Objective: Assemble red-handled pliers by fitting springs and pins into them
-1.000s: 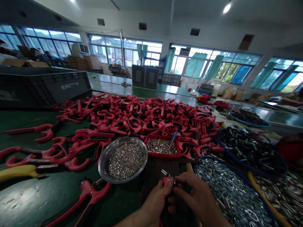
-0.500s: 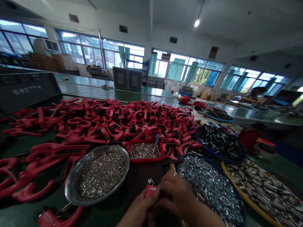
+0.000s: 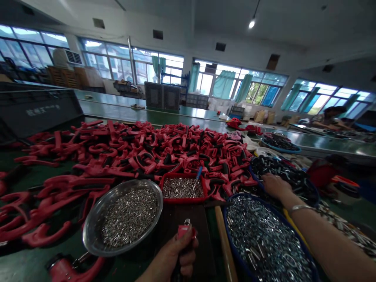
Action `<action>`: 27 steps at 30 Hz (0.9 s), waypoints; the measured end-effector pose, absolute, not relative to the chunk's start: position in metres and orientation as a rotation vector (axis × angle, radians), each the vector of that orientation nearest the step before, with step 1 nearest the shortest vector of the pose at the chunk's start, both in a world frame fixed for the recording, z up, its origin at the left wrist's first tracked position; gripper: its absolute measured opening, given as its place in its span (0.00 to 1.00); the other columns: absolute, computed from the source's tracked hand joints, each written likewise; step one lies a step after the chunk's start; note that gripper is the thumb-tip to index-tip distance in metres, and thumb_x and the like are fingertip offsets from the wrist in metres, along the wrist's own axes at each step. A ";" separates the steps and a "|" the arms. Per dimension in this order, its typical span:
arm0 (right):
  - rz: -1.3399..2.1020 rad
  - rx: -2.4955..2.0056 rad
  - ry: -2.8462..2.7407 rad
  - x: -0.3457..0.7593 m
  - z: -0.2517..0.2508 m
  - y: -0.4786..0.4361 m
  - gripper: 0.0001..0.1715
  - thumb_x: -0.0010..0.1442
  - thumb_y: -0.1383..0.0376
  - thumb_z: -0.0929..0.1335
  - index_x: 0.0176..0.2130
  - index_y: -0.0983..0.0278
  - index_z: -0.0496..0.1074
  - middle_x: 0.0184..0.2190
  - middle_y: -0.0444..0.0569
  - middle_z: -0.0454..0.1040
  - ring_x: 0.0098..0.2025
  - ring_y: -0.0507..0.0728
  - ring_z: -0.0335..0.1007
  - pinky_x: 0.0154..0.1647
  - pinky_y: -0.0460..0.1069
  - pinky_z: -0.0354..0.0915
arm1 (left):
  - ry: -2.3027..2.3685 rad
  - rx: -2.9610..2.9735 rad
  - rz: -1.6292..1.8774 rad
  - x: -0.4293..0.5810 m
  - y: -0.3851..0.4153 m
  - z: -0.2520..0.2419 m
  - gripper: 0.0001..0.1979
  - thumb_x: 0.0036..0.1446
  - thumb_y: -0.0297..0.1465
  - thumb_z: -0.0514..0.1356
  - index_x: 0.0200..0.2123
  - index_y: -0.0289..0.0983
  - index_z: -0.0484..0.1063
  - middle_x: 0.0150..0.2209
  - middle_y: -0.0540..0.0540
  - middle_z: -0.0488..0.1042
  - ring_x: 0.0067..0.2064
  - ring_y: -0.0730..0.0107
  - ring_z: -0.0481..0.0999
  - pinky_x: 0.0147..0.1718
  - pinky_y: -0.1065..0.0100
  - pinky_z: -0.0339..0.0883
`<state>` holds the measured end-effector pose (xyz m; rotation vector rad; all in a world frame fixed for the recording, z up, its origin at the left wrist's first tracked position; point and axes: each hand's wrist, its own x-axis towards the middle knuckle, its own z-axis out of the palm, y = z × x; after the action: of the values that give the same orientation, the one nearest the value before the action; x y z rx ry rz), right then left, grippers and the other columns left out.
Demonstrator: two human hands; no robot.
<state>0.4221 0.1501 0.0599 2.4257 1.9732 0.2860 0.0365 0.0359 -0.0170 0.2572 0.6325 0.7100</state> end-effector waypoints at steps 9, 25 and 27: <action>-0.058 2.206 2.544 0.280 0.064 0.079 0.17 0.62 0.59 0.54 0.42 0.59 0.65 0.33 0.46 0.74 0.35 0.54 0.70 0.34 0.46 0.63 | 0.519 0.003 0.805 0.036 0.031 -0.006 0.13 0.48 0.34 0.63 0.31 0.32 0.65 0.26 0.52 0.65 0.16 0.90 0.53 0.14 0.83 0.43; -0.241 1.778 3.035 0.169 0.074 0.028 0.09 0.58 0.66 0.57 0.26 0.62 0.59 0.19 0.42 0.65 0.21 0.51 0.62 0.21 0.44 0.51 | 0.334 0.208 0.802 0.036 0.030 -0.018 0.18 0.44 0.42 0.64 0.27 0.33 0.64 0.17 0.57 0.53 0.17 0.85 0.48 0.17 0.81 0.44; -0.080 1.770 3.085 0.167 0.069 0.028 0.09 0.58 0.67 0.57 0.26 0.62 0.59 0.18 0.42 0.65 0.21 0.51 0.62 0.21 0.45 0.51 | 0.336 0.214 0.805 0.034 0.031 -0.016 0.18 0.45 0.43 0.63 0.28 0.33 0.64 0.16 0.58 0.53 0.17 0.85 0.47 0.17 0.82 0.44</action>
<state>0.1668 0.0282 0.0691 1.7701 3.0850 -0.0797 0.0342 0.0306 -0.0157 0.2136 0.3357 0.8049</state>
